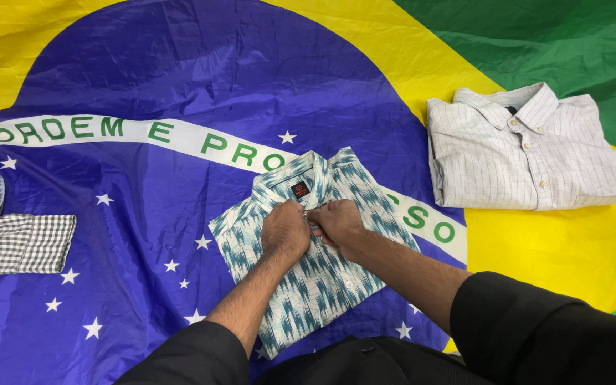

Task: The person folds a white striped shirt and a patterned short-sleeved shirt on a Brazilian flag spread on the floor. They smooth the fabric, fold the sleeves and sides, and stack the finished shirts.

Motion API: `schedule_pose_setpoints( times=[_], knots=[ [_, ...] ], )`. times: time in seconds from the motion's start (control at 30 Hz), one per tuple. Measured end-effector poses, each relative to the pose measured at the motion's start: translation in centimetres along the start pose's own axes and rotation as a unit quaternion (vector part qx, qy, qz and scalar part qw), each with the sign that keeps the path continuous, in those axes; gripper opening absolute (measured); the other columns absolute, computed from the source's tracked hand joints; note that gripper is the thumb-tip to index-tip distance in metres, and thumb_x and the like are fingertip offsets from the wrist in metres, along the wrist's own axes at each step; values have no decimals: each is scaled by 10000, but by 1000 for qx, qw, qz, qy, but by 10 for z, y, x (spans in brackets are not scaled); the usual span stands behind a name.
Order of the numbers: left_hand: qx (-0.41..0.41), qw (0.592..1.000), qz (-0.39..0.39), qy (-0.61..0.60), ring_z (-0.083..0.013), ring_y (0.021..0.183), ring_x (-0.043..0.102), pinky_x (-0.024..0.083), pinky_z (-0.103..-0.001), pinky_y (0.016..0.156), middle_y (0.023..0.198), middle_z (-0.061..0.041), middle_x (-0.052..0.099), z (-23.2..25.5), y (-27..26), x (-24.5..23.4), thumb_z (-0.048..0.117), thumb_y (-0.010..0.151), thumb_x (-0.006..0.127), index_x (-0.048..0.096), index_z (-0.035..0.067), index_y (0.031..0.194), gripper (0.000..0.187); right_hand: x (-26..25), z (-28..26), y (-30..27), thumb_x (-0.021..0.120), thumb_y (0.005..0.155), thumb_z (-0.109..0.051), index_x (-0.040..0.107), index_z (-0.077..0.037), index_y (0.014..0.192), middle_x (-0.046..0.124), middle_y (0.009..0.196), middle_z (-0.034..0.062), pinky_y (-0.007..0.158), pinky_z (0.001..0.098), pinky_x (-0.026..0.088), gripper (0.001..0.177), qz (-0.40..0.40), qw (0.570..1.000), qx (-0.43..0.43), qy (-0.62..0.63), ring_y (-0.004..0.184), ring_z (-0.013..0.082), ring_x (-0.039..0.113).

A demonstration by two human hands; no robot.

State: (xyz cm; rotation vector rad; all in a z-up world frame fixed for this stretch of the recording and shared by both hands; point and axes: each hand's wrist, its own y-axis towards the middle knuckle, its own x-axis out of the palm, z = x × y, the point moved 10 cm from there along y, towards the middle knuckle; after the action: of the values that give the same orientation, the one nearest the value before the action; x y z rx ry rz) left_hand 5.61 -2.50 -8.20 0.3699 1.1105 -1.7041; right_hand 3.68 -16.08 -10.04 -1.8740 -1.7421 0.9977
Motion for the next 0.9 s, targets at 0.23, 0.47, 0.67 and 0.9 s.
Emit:
schedule_pose_setpoints(
  times=[0.23, 0.47, 0.67, 0.9],
  knots=[
    [-65, 991, -81, -83, -227, 992, 735, 598, -414, 878, 999, -116, 736, -13, 13, -2, 284, 1054, 523, 712, 78, 1077, 280, 6, 2, 9, 620, 1001, -160, 676, -36, 1025, 641, 709, 21, 411, 206, 444, 138, -45, 997, -46, -52, 502, 43, 523],
    [-41, 993, -53, -93, -116, 984, 680, 555, -411, 911, 959, -17, 723, -14, 12, -4, 256, 979, 605, 689, 171, 1067, 148, 5, 7, 11, 619, 1012, -197, 676, -53, 1053, 656, 760, 16, 460, 193, 487, 160, -46, 996, -32, -69, 553, 40, 553],
    [-42, 996, -75, -40, -142, 974, 702, 582, -428, 925, 944, -57, 725, -10, 11, -3, 278, 1011, 549, 749, 125, 1024, 252, 4, 7, 5, 637, 999, -184, 680, -55, 1039, 655, 744, 23, 431, 208, 444, 142, -35, 998, -29, -43, 533, 53, 541],
    [-54, 996, -73, -4, -143, 924, 720, 596, -412, 863, 929, -56, 742, -4, 7, -12, 352, 1003, 602, 720, 143, 990, 241, 3, 4, 5, 603, 1010, -137, 689, -51, 1054, 681, 773, 22, 459, 208, 476, 130, -44, 997, -43, -51, 559, 50, 571]
  ],
)
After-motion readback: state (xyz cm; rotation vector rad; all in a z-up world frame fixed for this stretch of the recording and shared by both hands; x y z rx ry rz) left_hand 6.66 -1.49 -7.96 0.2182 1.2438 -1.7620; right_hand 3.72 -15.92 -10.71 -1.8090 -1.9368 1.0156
